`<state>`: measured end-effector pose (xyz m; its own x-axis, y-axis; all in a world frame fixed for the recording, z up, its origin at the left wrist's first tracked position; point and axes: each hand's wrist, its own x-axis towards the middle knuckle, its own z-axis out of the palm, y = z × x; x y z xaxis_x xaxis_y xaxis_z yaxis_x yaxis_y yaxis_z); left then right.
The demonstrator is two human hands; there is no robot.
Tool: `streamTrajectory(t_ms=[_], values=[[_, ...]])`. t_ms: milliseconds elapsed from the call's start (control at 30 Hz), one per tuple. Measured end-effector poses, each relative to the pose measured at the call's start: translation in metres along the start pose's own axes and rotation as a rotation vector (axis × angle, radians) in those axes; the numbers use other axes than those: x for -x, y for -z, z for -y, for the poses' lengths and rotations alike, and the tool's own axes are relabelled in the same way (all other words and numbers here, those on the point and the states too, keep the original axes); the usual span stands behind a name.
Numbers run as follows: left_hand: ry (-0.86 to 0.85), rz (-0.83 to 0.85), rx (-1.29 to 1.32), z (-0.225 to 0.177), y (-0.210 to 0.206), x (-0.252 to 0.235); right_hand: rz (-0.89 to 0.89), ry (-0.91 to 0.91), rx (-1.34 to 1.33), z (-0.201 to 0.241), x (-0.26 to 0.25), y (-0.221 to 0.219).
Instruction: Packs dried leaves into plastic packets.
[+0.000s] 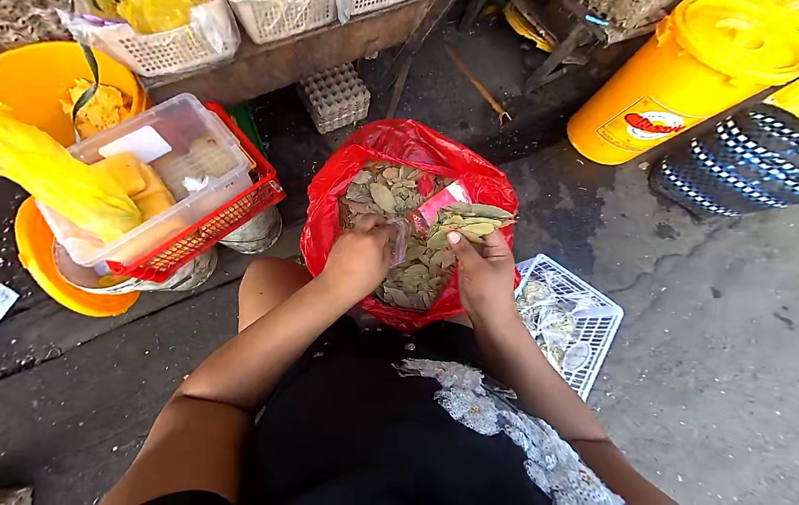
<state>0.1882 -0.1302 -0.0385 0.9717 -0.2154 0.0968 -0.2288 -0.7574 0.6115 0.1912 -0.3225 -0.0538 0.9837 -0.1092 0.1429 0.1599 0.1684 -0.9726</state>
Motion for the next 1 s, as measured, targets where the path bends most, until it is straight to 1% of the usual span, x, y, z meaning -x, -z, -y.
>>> streamTrajectory(t_ms=[100,200,333,433,600,733,833,867,967,1000], values=[[0.013,0.069,0.049,-0.017,-0.005,-0.004,-0.014,0.191,-0.006,-0.002,0.007,-0.023],[0.114,0.082,0.159,-0.025,-0.002,-0.007,-0.034,0.273,0.043,-0.022,0.013,-0.036],[0.221,0.063,0.246,-0.013,0.004,-0.005,-0.012,0.275,0.208,-0.046,0.015,-0.029],[0.26,0.045,0.28,-0.011,0.0,-0.001,-0.015,0.248,0.233,-0.048,0.017,-0.029],[0.243,-0.001,0.302,-0.022,-0.011,0.002,-0.076,0.246,0.176,-0.045,0.018,-0.036],[0.199,-0.09,0.325,-0.021,-0.014,0.003,-0.029,0.297,0.289,-0.062,0.022,-0.031],[0.097,-0.155,0.333,-0.016,-0.02,0.006,-0.014,0.255,0.297,-0.059,0.02,-0.029],[0.079,-0.171,0.33,-0.015,-0.022,0.006,-0.03,0.212,0.242,-0.055,0.019,-0.03],[0.056,-0.187,0.331,-0.013,-0.028,0.008,-0.11,-0.012,-0.053,-0.043,0.015,-0.038],[0.054,-0.196,0.334,-0.013,-0.03,0.009,-0.126,-0.062,-0.117,-0.042,0.016,-0.04]])
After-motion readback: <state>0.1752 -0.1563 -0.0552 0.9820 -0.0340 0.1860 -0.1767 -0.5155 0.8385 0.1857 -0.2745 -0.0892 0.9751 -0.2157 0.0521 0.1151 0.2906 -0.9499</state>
